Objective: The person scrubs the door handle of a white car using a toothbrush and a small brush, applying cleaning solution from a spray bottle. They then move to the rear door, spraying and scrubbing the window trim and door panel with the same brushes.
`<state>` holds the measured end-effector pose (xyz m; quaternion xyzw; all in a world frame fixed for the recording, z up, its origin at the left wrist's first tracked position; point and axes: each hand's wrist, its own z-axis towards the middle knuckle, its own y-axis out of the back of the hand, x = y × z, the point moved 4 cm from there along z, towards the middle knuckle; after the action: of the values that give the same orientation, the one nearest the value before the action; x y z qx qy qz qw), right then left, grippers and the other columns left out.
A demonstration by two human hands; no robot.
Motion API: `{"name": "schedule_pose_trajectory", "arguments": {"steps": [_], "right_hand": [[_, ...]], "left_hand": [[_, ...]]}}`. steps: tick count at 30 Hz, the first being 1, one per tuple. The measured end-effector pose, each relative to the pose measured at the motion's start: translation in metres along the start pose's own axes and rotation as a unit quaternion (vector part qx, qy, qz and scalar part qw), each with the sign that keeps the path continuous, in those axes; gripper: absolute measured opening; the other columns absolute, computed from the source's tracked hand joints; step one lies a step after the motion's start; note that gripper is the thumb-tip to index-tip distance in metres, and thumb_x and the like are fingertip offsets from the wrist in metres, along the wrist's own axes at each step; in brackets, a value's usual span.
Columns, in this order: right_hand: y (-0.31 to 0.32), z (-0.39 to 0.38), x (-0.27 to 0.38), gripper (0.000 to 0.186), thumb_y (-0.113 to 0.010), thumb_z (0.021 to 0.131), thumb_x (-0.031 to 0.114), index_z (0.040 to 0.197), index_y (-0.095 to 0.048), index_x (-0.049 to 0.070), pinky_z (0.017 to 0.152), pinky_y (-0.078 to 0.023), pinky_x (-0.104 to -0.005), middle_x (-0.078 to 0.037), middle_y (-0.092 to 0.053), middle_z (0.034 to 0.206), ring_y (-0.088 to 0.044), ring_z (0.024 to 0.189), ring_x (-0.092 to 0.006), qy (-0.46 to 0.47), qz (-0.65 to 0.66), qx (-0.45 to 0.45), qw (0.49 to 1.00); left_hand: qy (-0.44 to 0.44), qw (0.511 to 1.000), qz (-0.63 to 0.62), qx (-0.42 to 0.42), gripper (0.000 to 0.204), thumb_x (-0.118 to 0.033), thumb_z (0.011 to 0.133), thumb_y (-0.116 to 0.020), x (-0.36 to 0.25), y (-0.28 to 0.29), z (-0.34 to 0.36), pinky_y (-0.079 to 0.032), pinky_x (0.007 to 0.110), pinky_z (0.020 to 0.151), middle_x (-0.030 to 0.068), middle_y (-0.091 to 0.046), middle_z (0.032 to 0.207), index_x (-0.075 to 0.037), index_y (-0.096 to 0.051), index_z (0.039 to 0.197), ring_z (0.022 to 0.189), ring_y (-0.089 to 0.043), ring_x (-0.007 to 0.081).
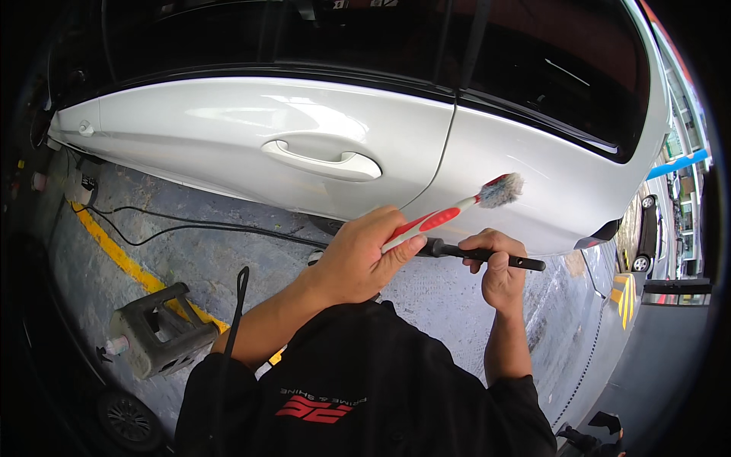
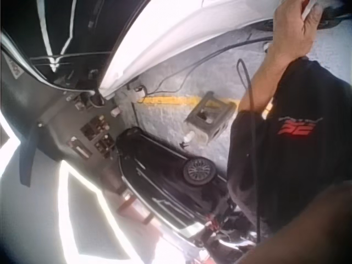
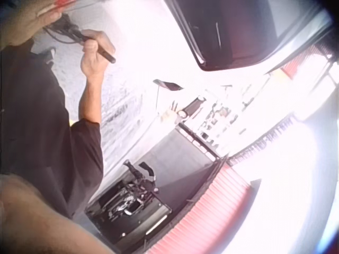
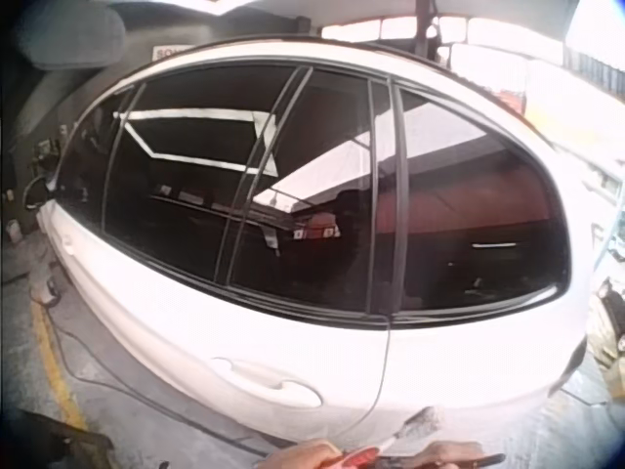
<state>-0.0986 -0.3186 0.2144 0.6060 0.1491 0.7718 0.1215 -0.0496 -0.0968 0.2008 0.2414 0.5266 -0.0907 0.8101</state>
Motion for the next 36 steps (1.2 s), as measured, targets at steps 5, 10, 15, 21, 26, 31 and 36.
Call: {"name": "schedule_pose_trajectory", "arguments": {"steps": [5, 10, 15, 21, 26, 31, 36], "right_hand": [[-0.023, 0.007, -0.001, 0.062, -0.063, 0.088, 0.059, 0.090, -0.066, -0.003, 0.053, -0.046, -0.0239, -0.009, -0.067, 0.079, -0.060, 0.063, -0.0116, -0.040, 0.145, -0.035, 0.988], [-0.035, 0.007, -0.006, 0.057, -0.077, 0.082, 0.053, 0.089, -0.058, 0.000, 0.055, -0.043, -0.0227, -0.003, -0.062, 0.075, -0.057, 0.065, -0.0086, 0.008, 0.148, -0.033, 0.988], [-0.043, -0.001, -0.004, 0.042, -0.080, 0.085, 0.034, 0.093, -0.063, -0.004, 0.060, -0.050, -0.0257, -0.008, -0.067, 0.076, -0.062, 0.064, -0.0130, -0.018, 0.208, -0.029, 0.978], [-0.029, -0.008, 0.004, 0.029, -0.072, 0.088, 0.024, 0.088, -0.065, -0.004, 0.073, -0.054, -0.0353, -0.016, -0.070, 0.080, -0.066, 0.074, -0.0199, 0.002, 0.169, -0.100, 0.981], [-0.021, -0.008, -0.005, 0.027, -0.070, 0.088, 0.023, 0.086, -0.065, -0.002, 0.068, -0.051, -0.0312, -0.016, -0.069, 0.081, -0.062, 0.069, -0.0171, -0.022, 0.188, -0.129, 0.974], [-0.042, -0.008, -0.008, 0.020, -0.069, 0.089, 0.018, 0.086, -0.065, -0.001, 0.070, -0.051, -0.0283, -0.013, -0.070, 0.084, -0.063, 0.075, -0.0155, -0.025, 0.201, -0.083, 0.976], [-0.047, -0.008, -0.007, 0.017, -0.073, 0.087, 0.013, 0.085, -0.064, -0.001, 0.067, -0.052, -0.0288, -0.013, -0.070, 0.082, -0.063, 0.072, -0.0151, -0.043, 0.210, -0.067, 0.974]], "left_hand": [[-0.006, 0.986, 0.062, 0.156, 0.060, -0.058, 0.078, -0.075, -0.009, -0.023, 0.020, -0.050, 0.040, 0.061, 0.0150, -0.059, 0.068, -0.001, -0.057, 0.084, 0.064, -0.062, 0.0326], [0.016, 0.974, 0.131, 0.183, 0.053, -0.047, 0.073, -0.082, -0.009, -0.035, 0.027, -0.051, 0.043, 0.056, 0.0137, -0.060, 0.057, 0.001, -0.060, 0.079, 0.055, -0.064, 0.0336], [0.069, 0.942, 0.120, 0.307, 0.047, -0.042, 0.071, -0.081, -0.012, -0.036, 0.024, -0.053, 0.043, 0.062, 0.0153, -0.064, 0.064, 0.000, -0.063, 0.083, 0.063, -0.066, 0.0344], [0.065, 0.958, 0.095, 0.262, 0.054, -0.049, 0.076, -0.079, -0.003, -0.014, 0.025, -0.050, 0.036, 0.074, 0.0182, -0.067, 0.093, -0.001, -0.065, 0.093, 0.082, -0.064, 0.0324], [0.113, 0.963, -0.115, 0.216, 0.057, -0.057, 0.093, -0.060, 0.009, -0.022, 0.005, -0.049, 0.040, 0.063, 0.0176, -0.064, 0.077, 0.000, -0.062, 0.095, 0.070, -0.064, 0.0331], [0.001, 0.973, 0.082, 0.214, 0.070, -0.067, 0.093, -0.046, 0.002, -0.033, 0.007, -0.049, 0.047, 0.053, 0.0176, -0.058, 0.057, 0.002, -0.061, 0.092, 0.054, -0.061, 0.0394], [0.006, 0.963, 0.107, 0.246, 0.077, -0.074, 0.089, -0.045, -0.004, -0.035, 0.013, -0.050, 0.046, 0.054, 0.0172, -0.060, 0.059, 0.001, -0.062, 0.091, 0.058, -0.063, 0.0398]]}}
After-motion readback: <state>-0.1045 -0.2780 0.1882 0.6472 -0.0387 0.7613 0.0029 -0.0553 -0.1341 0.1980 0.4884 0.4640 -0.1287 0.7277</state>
